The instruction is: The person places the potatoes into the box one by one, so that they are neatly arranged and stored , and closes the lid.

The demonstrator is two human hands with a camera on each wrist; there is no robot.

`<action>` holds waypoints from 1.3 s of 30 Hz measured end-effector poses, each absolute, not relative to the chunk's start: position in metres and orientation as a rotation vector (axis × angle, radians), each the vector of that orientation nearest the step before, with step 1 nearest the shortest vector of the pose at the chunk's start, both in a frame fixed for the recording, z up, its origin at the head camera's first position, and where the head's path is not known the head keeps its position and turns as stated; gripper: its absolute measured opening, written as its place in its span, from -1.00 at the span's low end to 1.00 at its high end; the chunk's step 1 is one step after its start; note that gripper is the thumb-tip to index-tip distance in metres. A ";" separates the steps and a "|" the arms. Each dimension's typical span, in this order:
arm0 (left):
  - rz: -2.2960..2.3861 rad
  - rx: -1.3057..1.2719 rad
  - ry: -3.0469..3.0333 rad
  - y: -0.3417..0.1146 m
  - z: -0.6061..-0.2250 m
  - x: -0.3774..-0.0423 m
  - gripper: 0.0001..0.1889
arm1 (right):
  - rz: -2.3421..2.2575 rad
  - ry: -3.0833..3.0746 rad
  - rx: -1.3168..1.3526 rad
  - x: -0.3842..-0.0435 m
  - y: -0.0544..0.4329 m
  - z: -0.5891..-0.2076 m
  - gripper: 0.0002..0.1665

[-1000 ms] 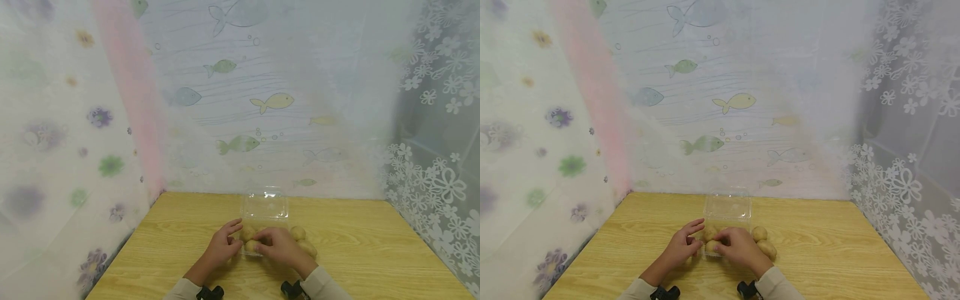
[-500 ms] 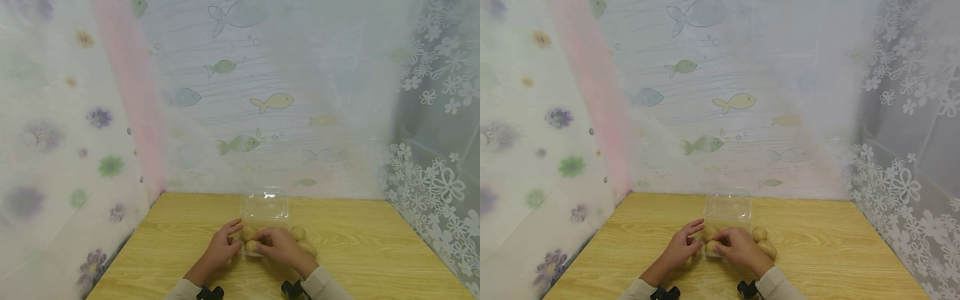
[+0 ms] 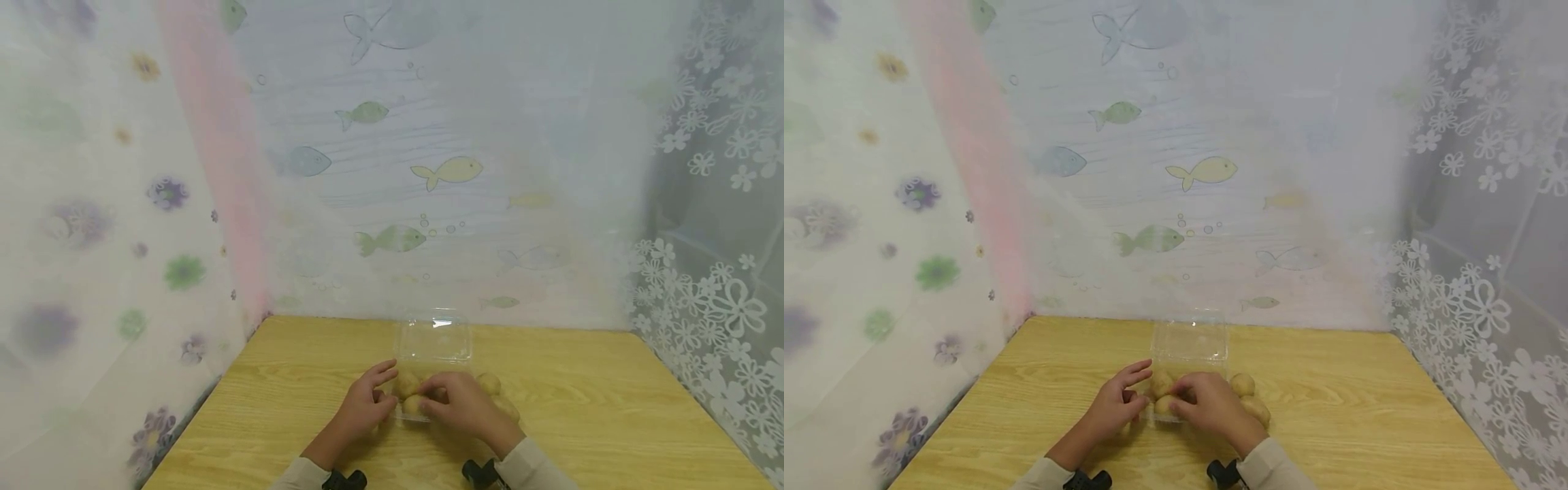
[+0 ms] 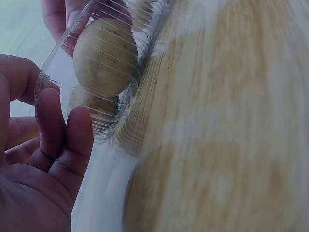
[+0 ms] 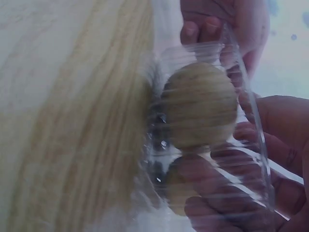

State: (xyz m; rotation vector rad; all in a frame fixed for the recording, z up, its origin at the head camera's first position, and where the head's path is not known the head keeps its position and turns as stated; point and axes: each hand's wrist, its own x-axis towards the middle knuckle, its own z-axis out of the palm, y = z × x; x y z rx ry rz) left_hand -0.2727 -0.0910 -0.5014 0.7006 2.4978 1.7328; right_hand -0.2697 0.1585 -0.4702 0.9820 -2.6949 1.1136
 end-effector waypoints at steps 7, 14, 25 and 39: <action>1.721 0.683 2.508 -0.091 -0.503 -0.272 -0.39 | 1.136 -2.691 0.908 -0.273 0.169 -0.464 -0.74; 1.730 0.689 2.503 -0.090 -0.501 -0.270 -0.39 | 1.114 -2.712 0.813 -0.272 0.183 -0.447 -0.71; 1.732 0.681 2.512 -0.090 -0.503 -0.272 -0.39 | 0.998 -2.692 0.715 -0.274 0.221 -0.432 -0.72; 1.745 0.686 2.493 -0.092 -0.505 -0.273 -0.37 | 1.017 -2.668 0.575 -0.271 0.261 -0.436 -0.67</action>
